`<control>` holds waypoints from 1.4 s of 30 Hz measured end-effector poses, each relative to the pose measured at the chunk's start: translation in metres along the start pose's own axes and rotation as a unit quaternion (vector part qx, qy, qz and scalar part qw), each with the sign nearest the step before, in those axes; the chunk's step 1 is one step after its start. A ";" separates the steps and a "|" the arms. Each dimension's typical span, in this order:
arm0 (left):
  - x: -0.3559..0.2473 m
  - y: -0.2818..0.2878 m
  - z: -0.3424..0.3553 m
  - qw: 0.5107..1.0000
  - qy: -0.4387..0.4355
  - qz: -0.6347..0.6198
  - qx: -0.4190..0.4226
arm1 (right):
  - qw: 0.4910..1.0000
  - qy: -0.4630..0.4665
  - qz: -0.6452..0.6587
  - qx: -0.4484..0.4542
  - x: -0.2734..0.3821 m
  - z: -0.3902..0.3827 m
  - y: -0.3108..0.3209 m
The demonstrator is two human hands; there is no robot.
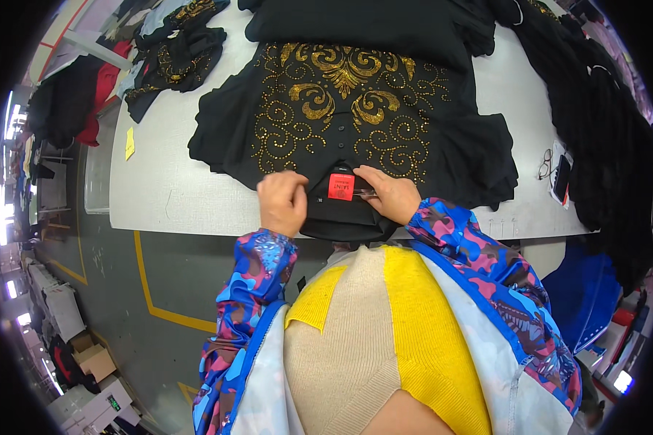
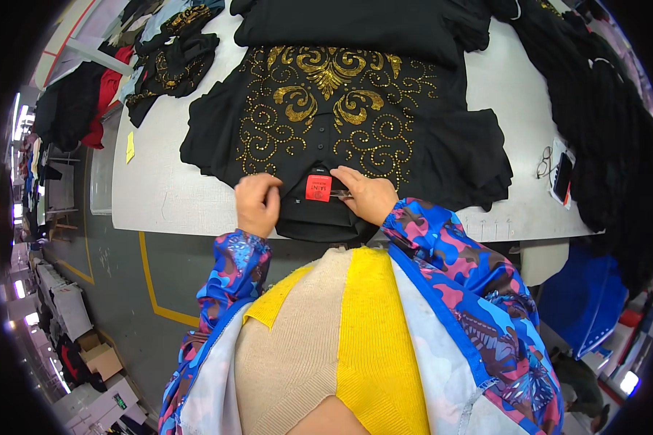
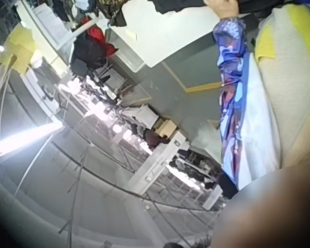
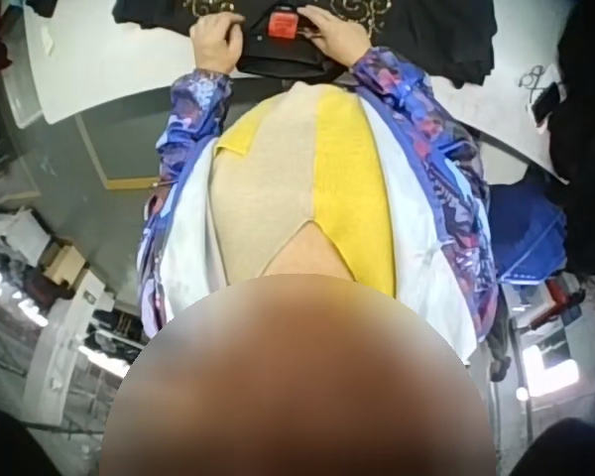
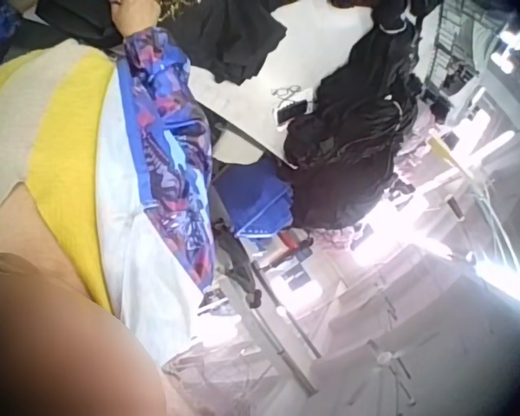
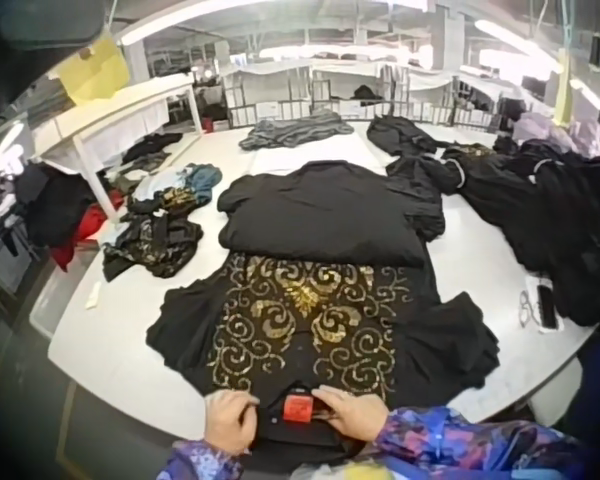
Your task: The recorder is inspecting black garments with gold patterns for defects and removing loose threads using thread nippers.
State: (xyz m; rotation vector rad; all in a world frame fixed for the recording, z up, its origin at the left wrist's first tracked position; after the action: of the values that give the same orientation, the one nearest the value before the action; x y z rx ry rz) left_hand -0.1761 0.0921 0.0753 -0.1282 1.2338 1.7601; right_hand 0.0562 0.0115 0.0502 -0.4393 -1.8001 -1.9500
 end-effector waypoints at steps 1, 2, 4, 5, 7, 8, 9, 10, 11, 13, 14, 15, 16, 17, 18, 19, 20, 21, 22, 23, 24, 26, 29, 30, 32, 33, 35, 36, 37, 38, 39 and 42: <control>-0.002 -0.002 -0.006 1.000 0.001 0.011 0.021 | 1.000 0.000 -0.002 0.001 0.000 0.000 0.000; -0.003 -0.004 -0.013 0.999 0.002 0.023 0.043 | 1.000 0.003 0.004 -0.003 0.000 0.000 0.000; 0.000 -0.002 -0.026 0.997 0.013 0.043 0.057 | 1.000 0.006 0.010 -0.006 -0.001 0.000 -0.001; -0.001 -0.002 -0.031 0.996 0.055 0.056 0.046 | 1.000 0.006 0.006 -0.004 -0.003 0.000 -0.002; 0.004 -0.002 -0.044 0.989 0.127 0.052 0.062 | 1.000 0.010 0.002 0.000 -0.004 0.001 -0.001; 0.007 -0.005 -0.051 0.988 0.130 0.054 0.058 | 1.000 0.007 0.004 0.004 -0.003 0.003 0.000; 0.011 -0.008 -0.057 0.987 0.154 0.022 0.045 | 1.000 0.004 0.007 0.009 -0.002 0.004 0.001; 0.012 -0.006 -0.059 0.984 0.177 -0.008 0.031 | 1.000 0.009 0.007 0.012 0.000 0.004 0.000; 0.011 -0.005 -0.061 0.983 0.181 -0.006 0.027 | 1.000 0.011 0.011 0.003 0.002 0.003 -0.002; 0.007 -0.005 -0.063 0.987 0.157 0.013 0.014 | 1.000 0.022 0.015 -0.002 0.007 0.002 -0.002; 0.004 -0.005 -0.065 0.986 0.163 0.016 0.007 | 1.000 0.012 0.013 0.003 0.009 0.001 -0.001; 0.001 -0.004 -0.066 0.985 0.173 0.026 0.002 | 1.000 0.003 0.012 0.009 0.011 0.001 -0.001; -0.002 -0.003 -0.066 0.983 0.181 0.035 -0.001 | 1.000 0.010 0.011 0.012 0.010 0.000 -0.001; -0.002 -0.001 -0.068 0.982 0.182 0.051 0.008 | 1.000 0.012 0.018 0.011 0.007 -0.001 -0.001; -0.005 0.002 -0.070 0.981 0.186 0.053 0.002 | 1.000 0.014 0.024 0.010 0.007 -0.002 -0.001; -0.009 0.008 -0.069 0.982 0.184 0.048 -0.012 | 0.999 -0.001 0.032 0.014 0.010 -0.001 0.002; -0.013 0.014 -0.067 0.982 0.182 0.043 -0.026 | 0.999 0.003 0.032 0.015 0.012 0.001 0.008; -0.015 0.021 -0.064 0.982 0.182 0.043 -0.029 | 0.996 -0.036 0.067 0.038 0.011 0.002 0.017; -0.017 0.031 -0.061 0.989 0.149 0.000 -0.007 | 0.990 -0.074 0.102 0.061 0.009 0.003 0.027; -0.021 0.044 -0.056 0.992 0.116 -0.043 0.014 | 0.970 -0.032 0.239 0.040 0.014 0.006 0.040; -0.027 0.059 -0.052 0.992 0.117 -0.041 0.010 | 0.926 -0.071 0.338 0.152 0.017 0.003 0.064; -0.056 0.094 -0.031 0.828 0.253 -0.449 0.219 | 0.786 -0.072 0.515 0.333 0.036 -0.007 0.123; -0.107 0.128 0.018 0.724 -0.022 -0.569 0.389 | 0.635 0.176 0.587 0.470 0.035 -0.014 0.161; -0.133 0.140 0.028 0.682 -0.087 -0.590 0.423 | 0.613 0.184 0.593 0.488 0.044 -0.015 0.168; -0.174 0.149 0.036 0.633 -0.174 -0.606 0.450 | 0.620 0.203 0.577 0.491 0.050 -0.018 0.171; -0.195 0.136 0.048 0.624 -0.186 -0.604 0.460 | 0.621 0.177 0.586 0.490 0.042 -0.027 0.175; -0.235 0.135 0.060 0.554 -0.213 -0.663 0.456 | 0.651 0.213 0.532 0.498 0.047 -0.033 0.187; -0.252 0.135 0.064 0.560 -0.220 -0.654 0.459 | 0.639 0.219 0.551 0.489 0.046 -0.038 0.188; -0.261 0.129 0.072 0.554 -0.232 -0.669 0.438 | 0.644 0.233 0.566 0.460 0.038 -0.039 0.193; -0.270 0.121 0.078 0.546 -0.244 -0.684 0.417 | 0.624 0.288 0.613 0.391 0.023 -0.039 0.194; -0.286 0.123 0.064 0.575 -0.237 -0.687 0.376 | 0.583 0.321 0.647 0.372 0.012 -0.034 0.192; -0.308 0.115 0.076 0.598 -0.334 -0.560 0.465 | 0.541 0.377 0.691 0.296 -0.011 -0.044 0.232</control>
State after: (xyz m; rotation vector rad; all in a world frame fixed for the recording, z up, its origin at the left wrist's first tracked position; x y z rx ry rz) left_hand -0.0623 -0.0478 0.3604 0.3074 0.9352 -0.1093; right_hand 0.1898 -0.0422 0.2373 -0.4217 -0.7590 -0.1953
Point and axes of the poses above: each hand's wrist, its own z-axis towards the middle knuckle, its own y-axis out of the back of the hand, x = y × z, the point moved 1 cm from there along z, towards the middle knuckle, and after that the axes turned 5 degrees about -x, right-handed, at the moved point
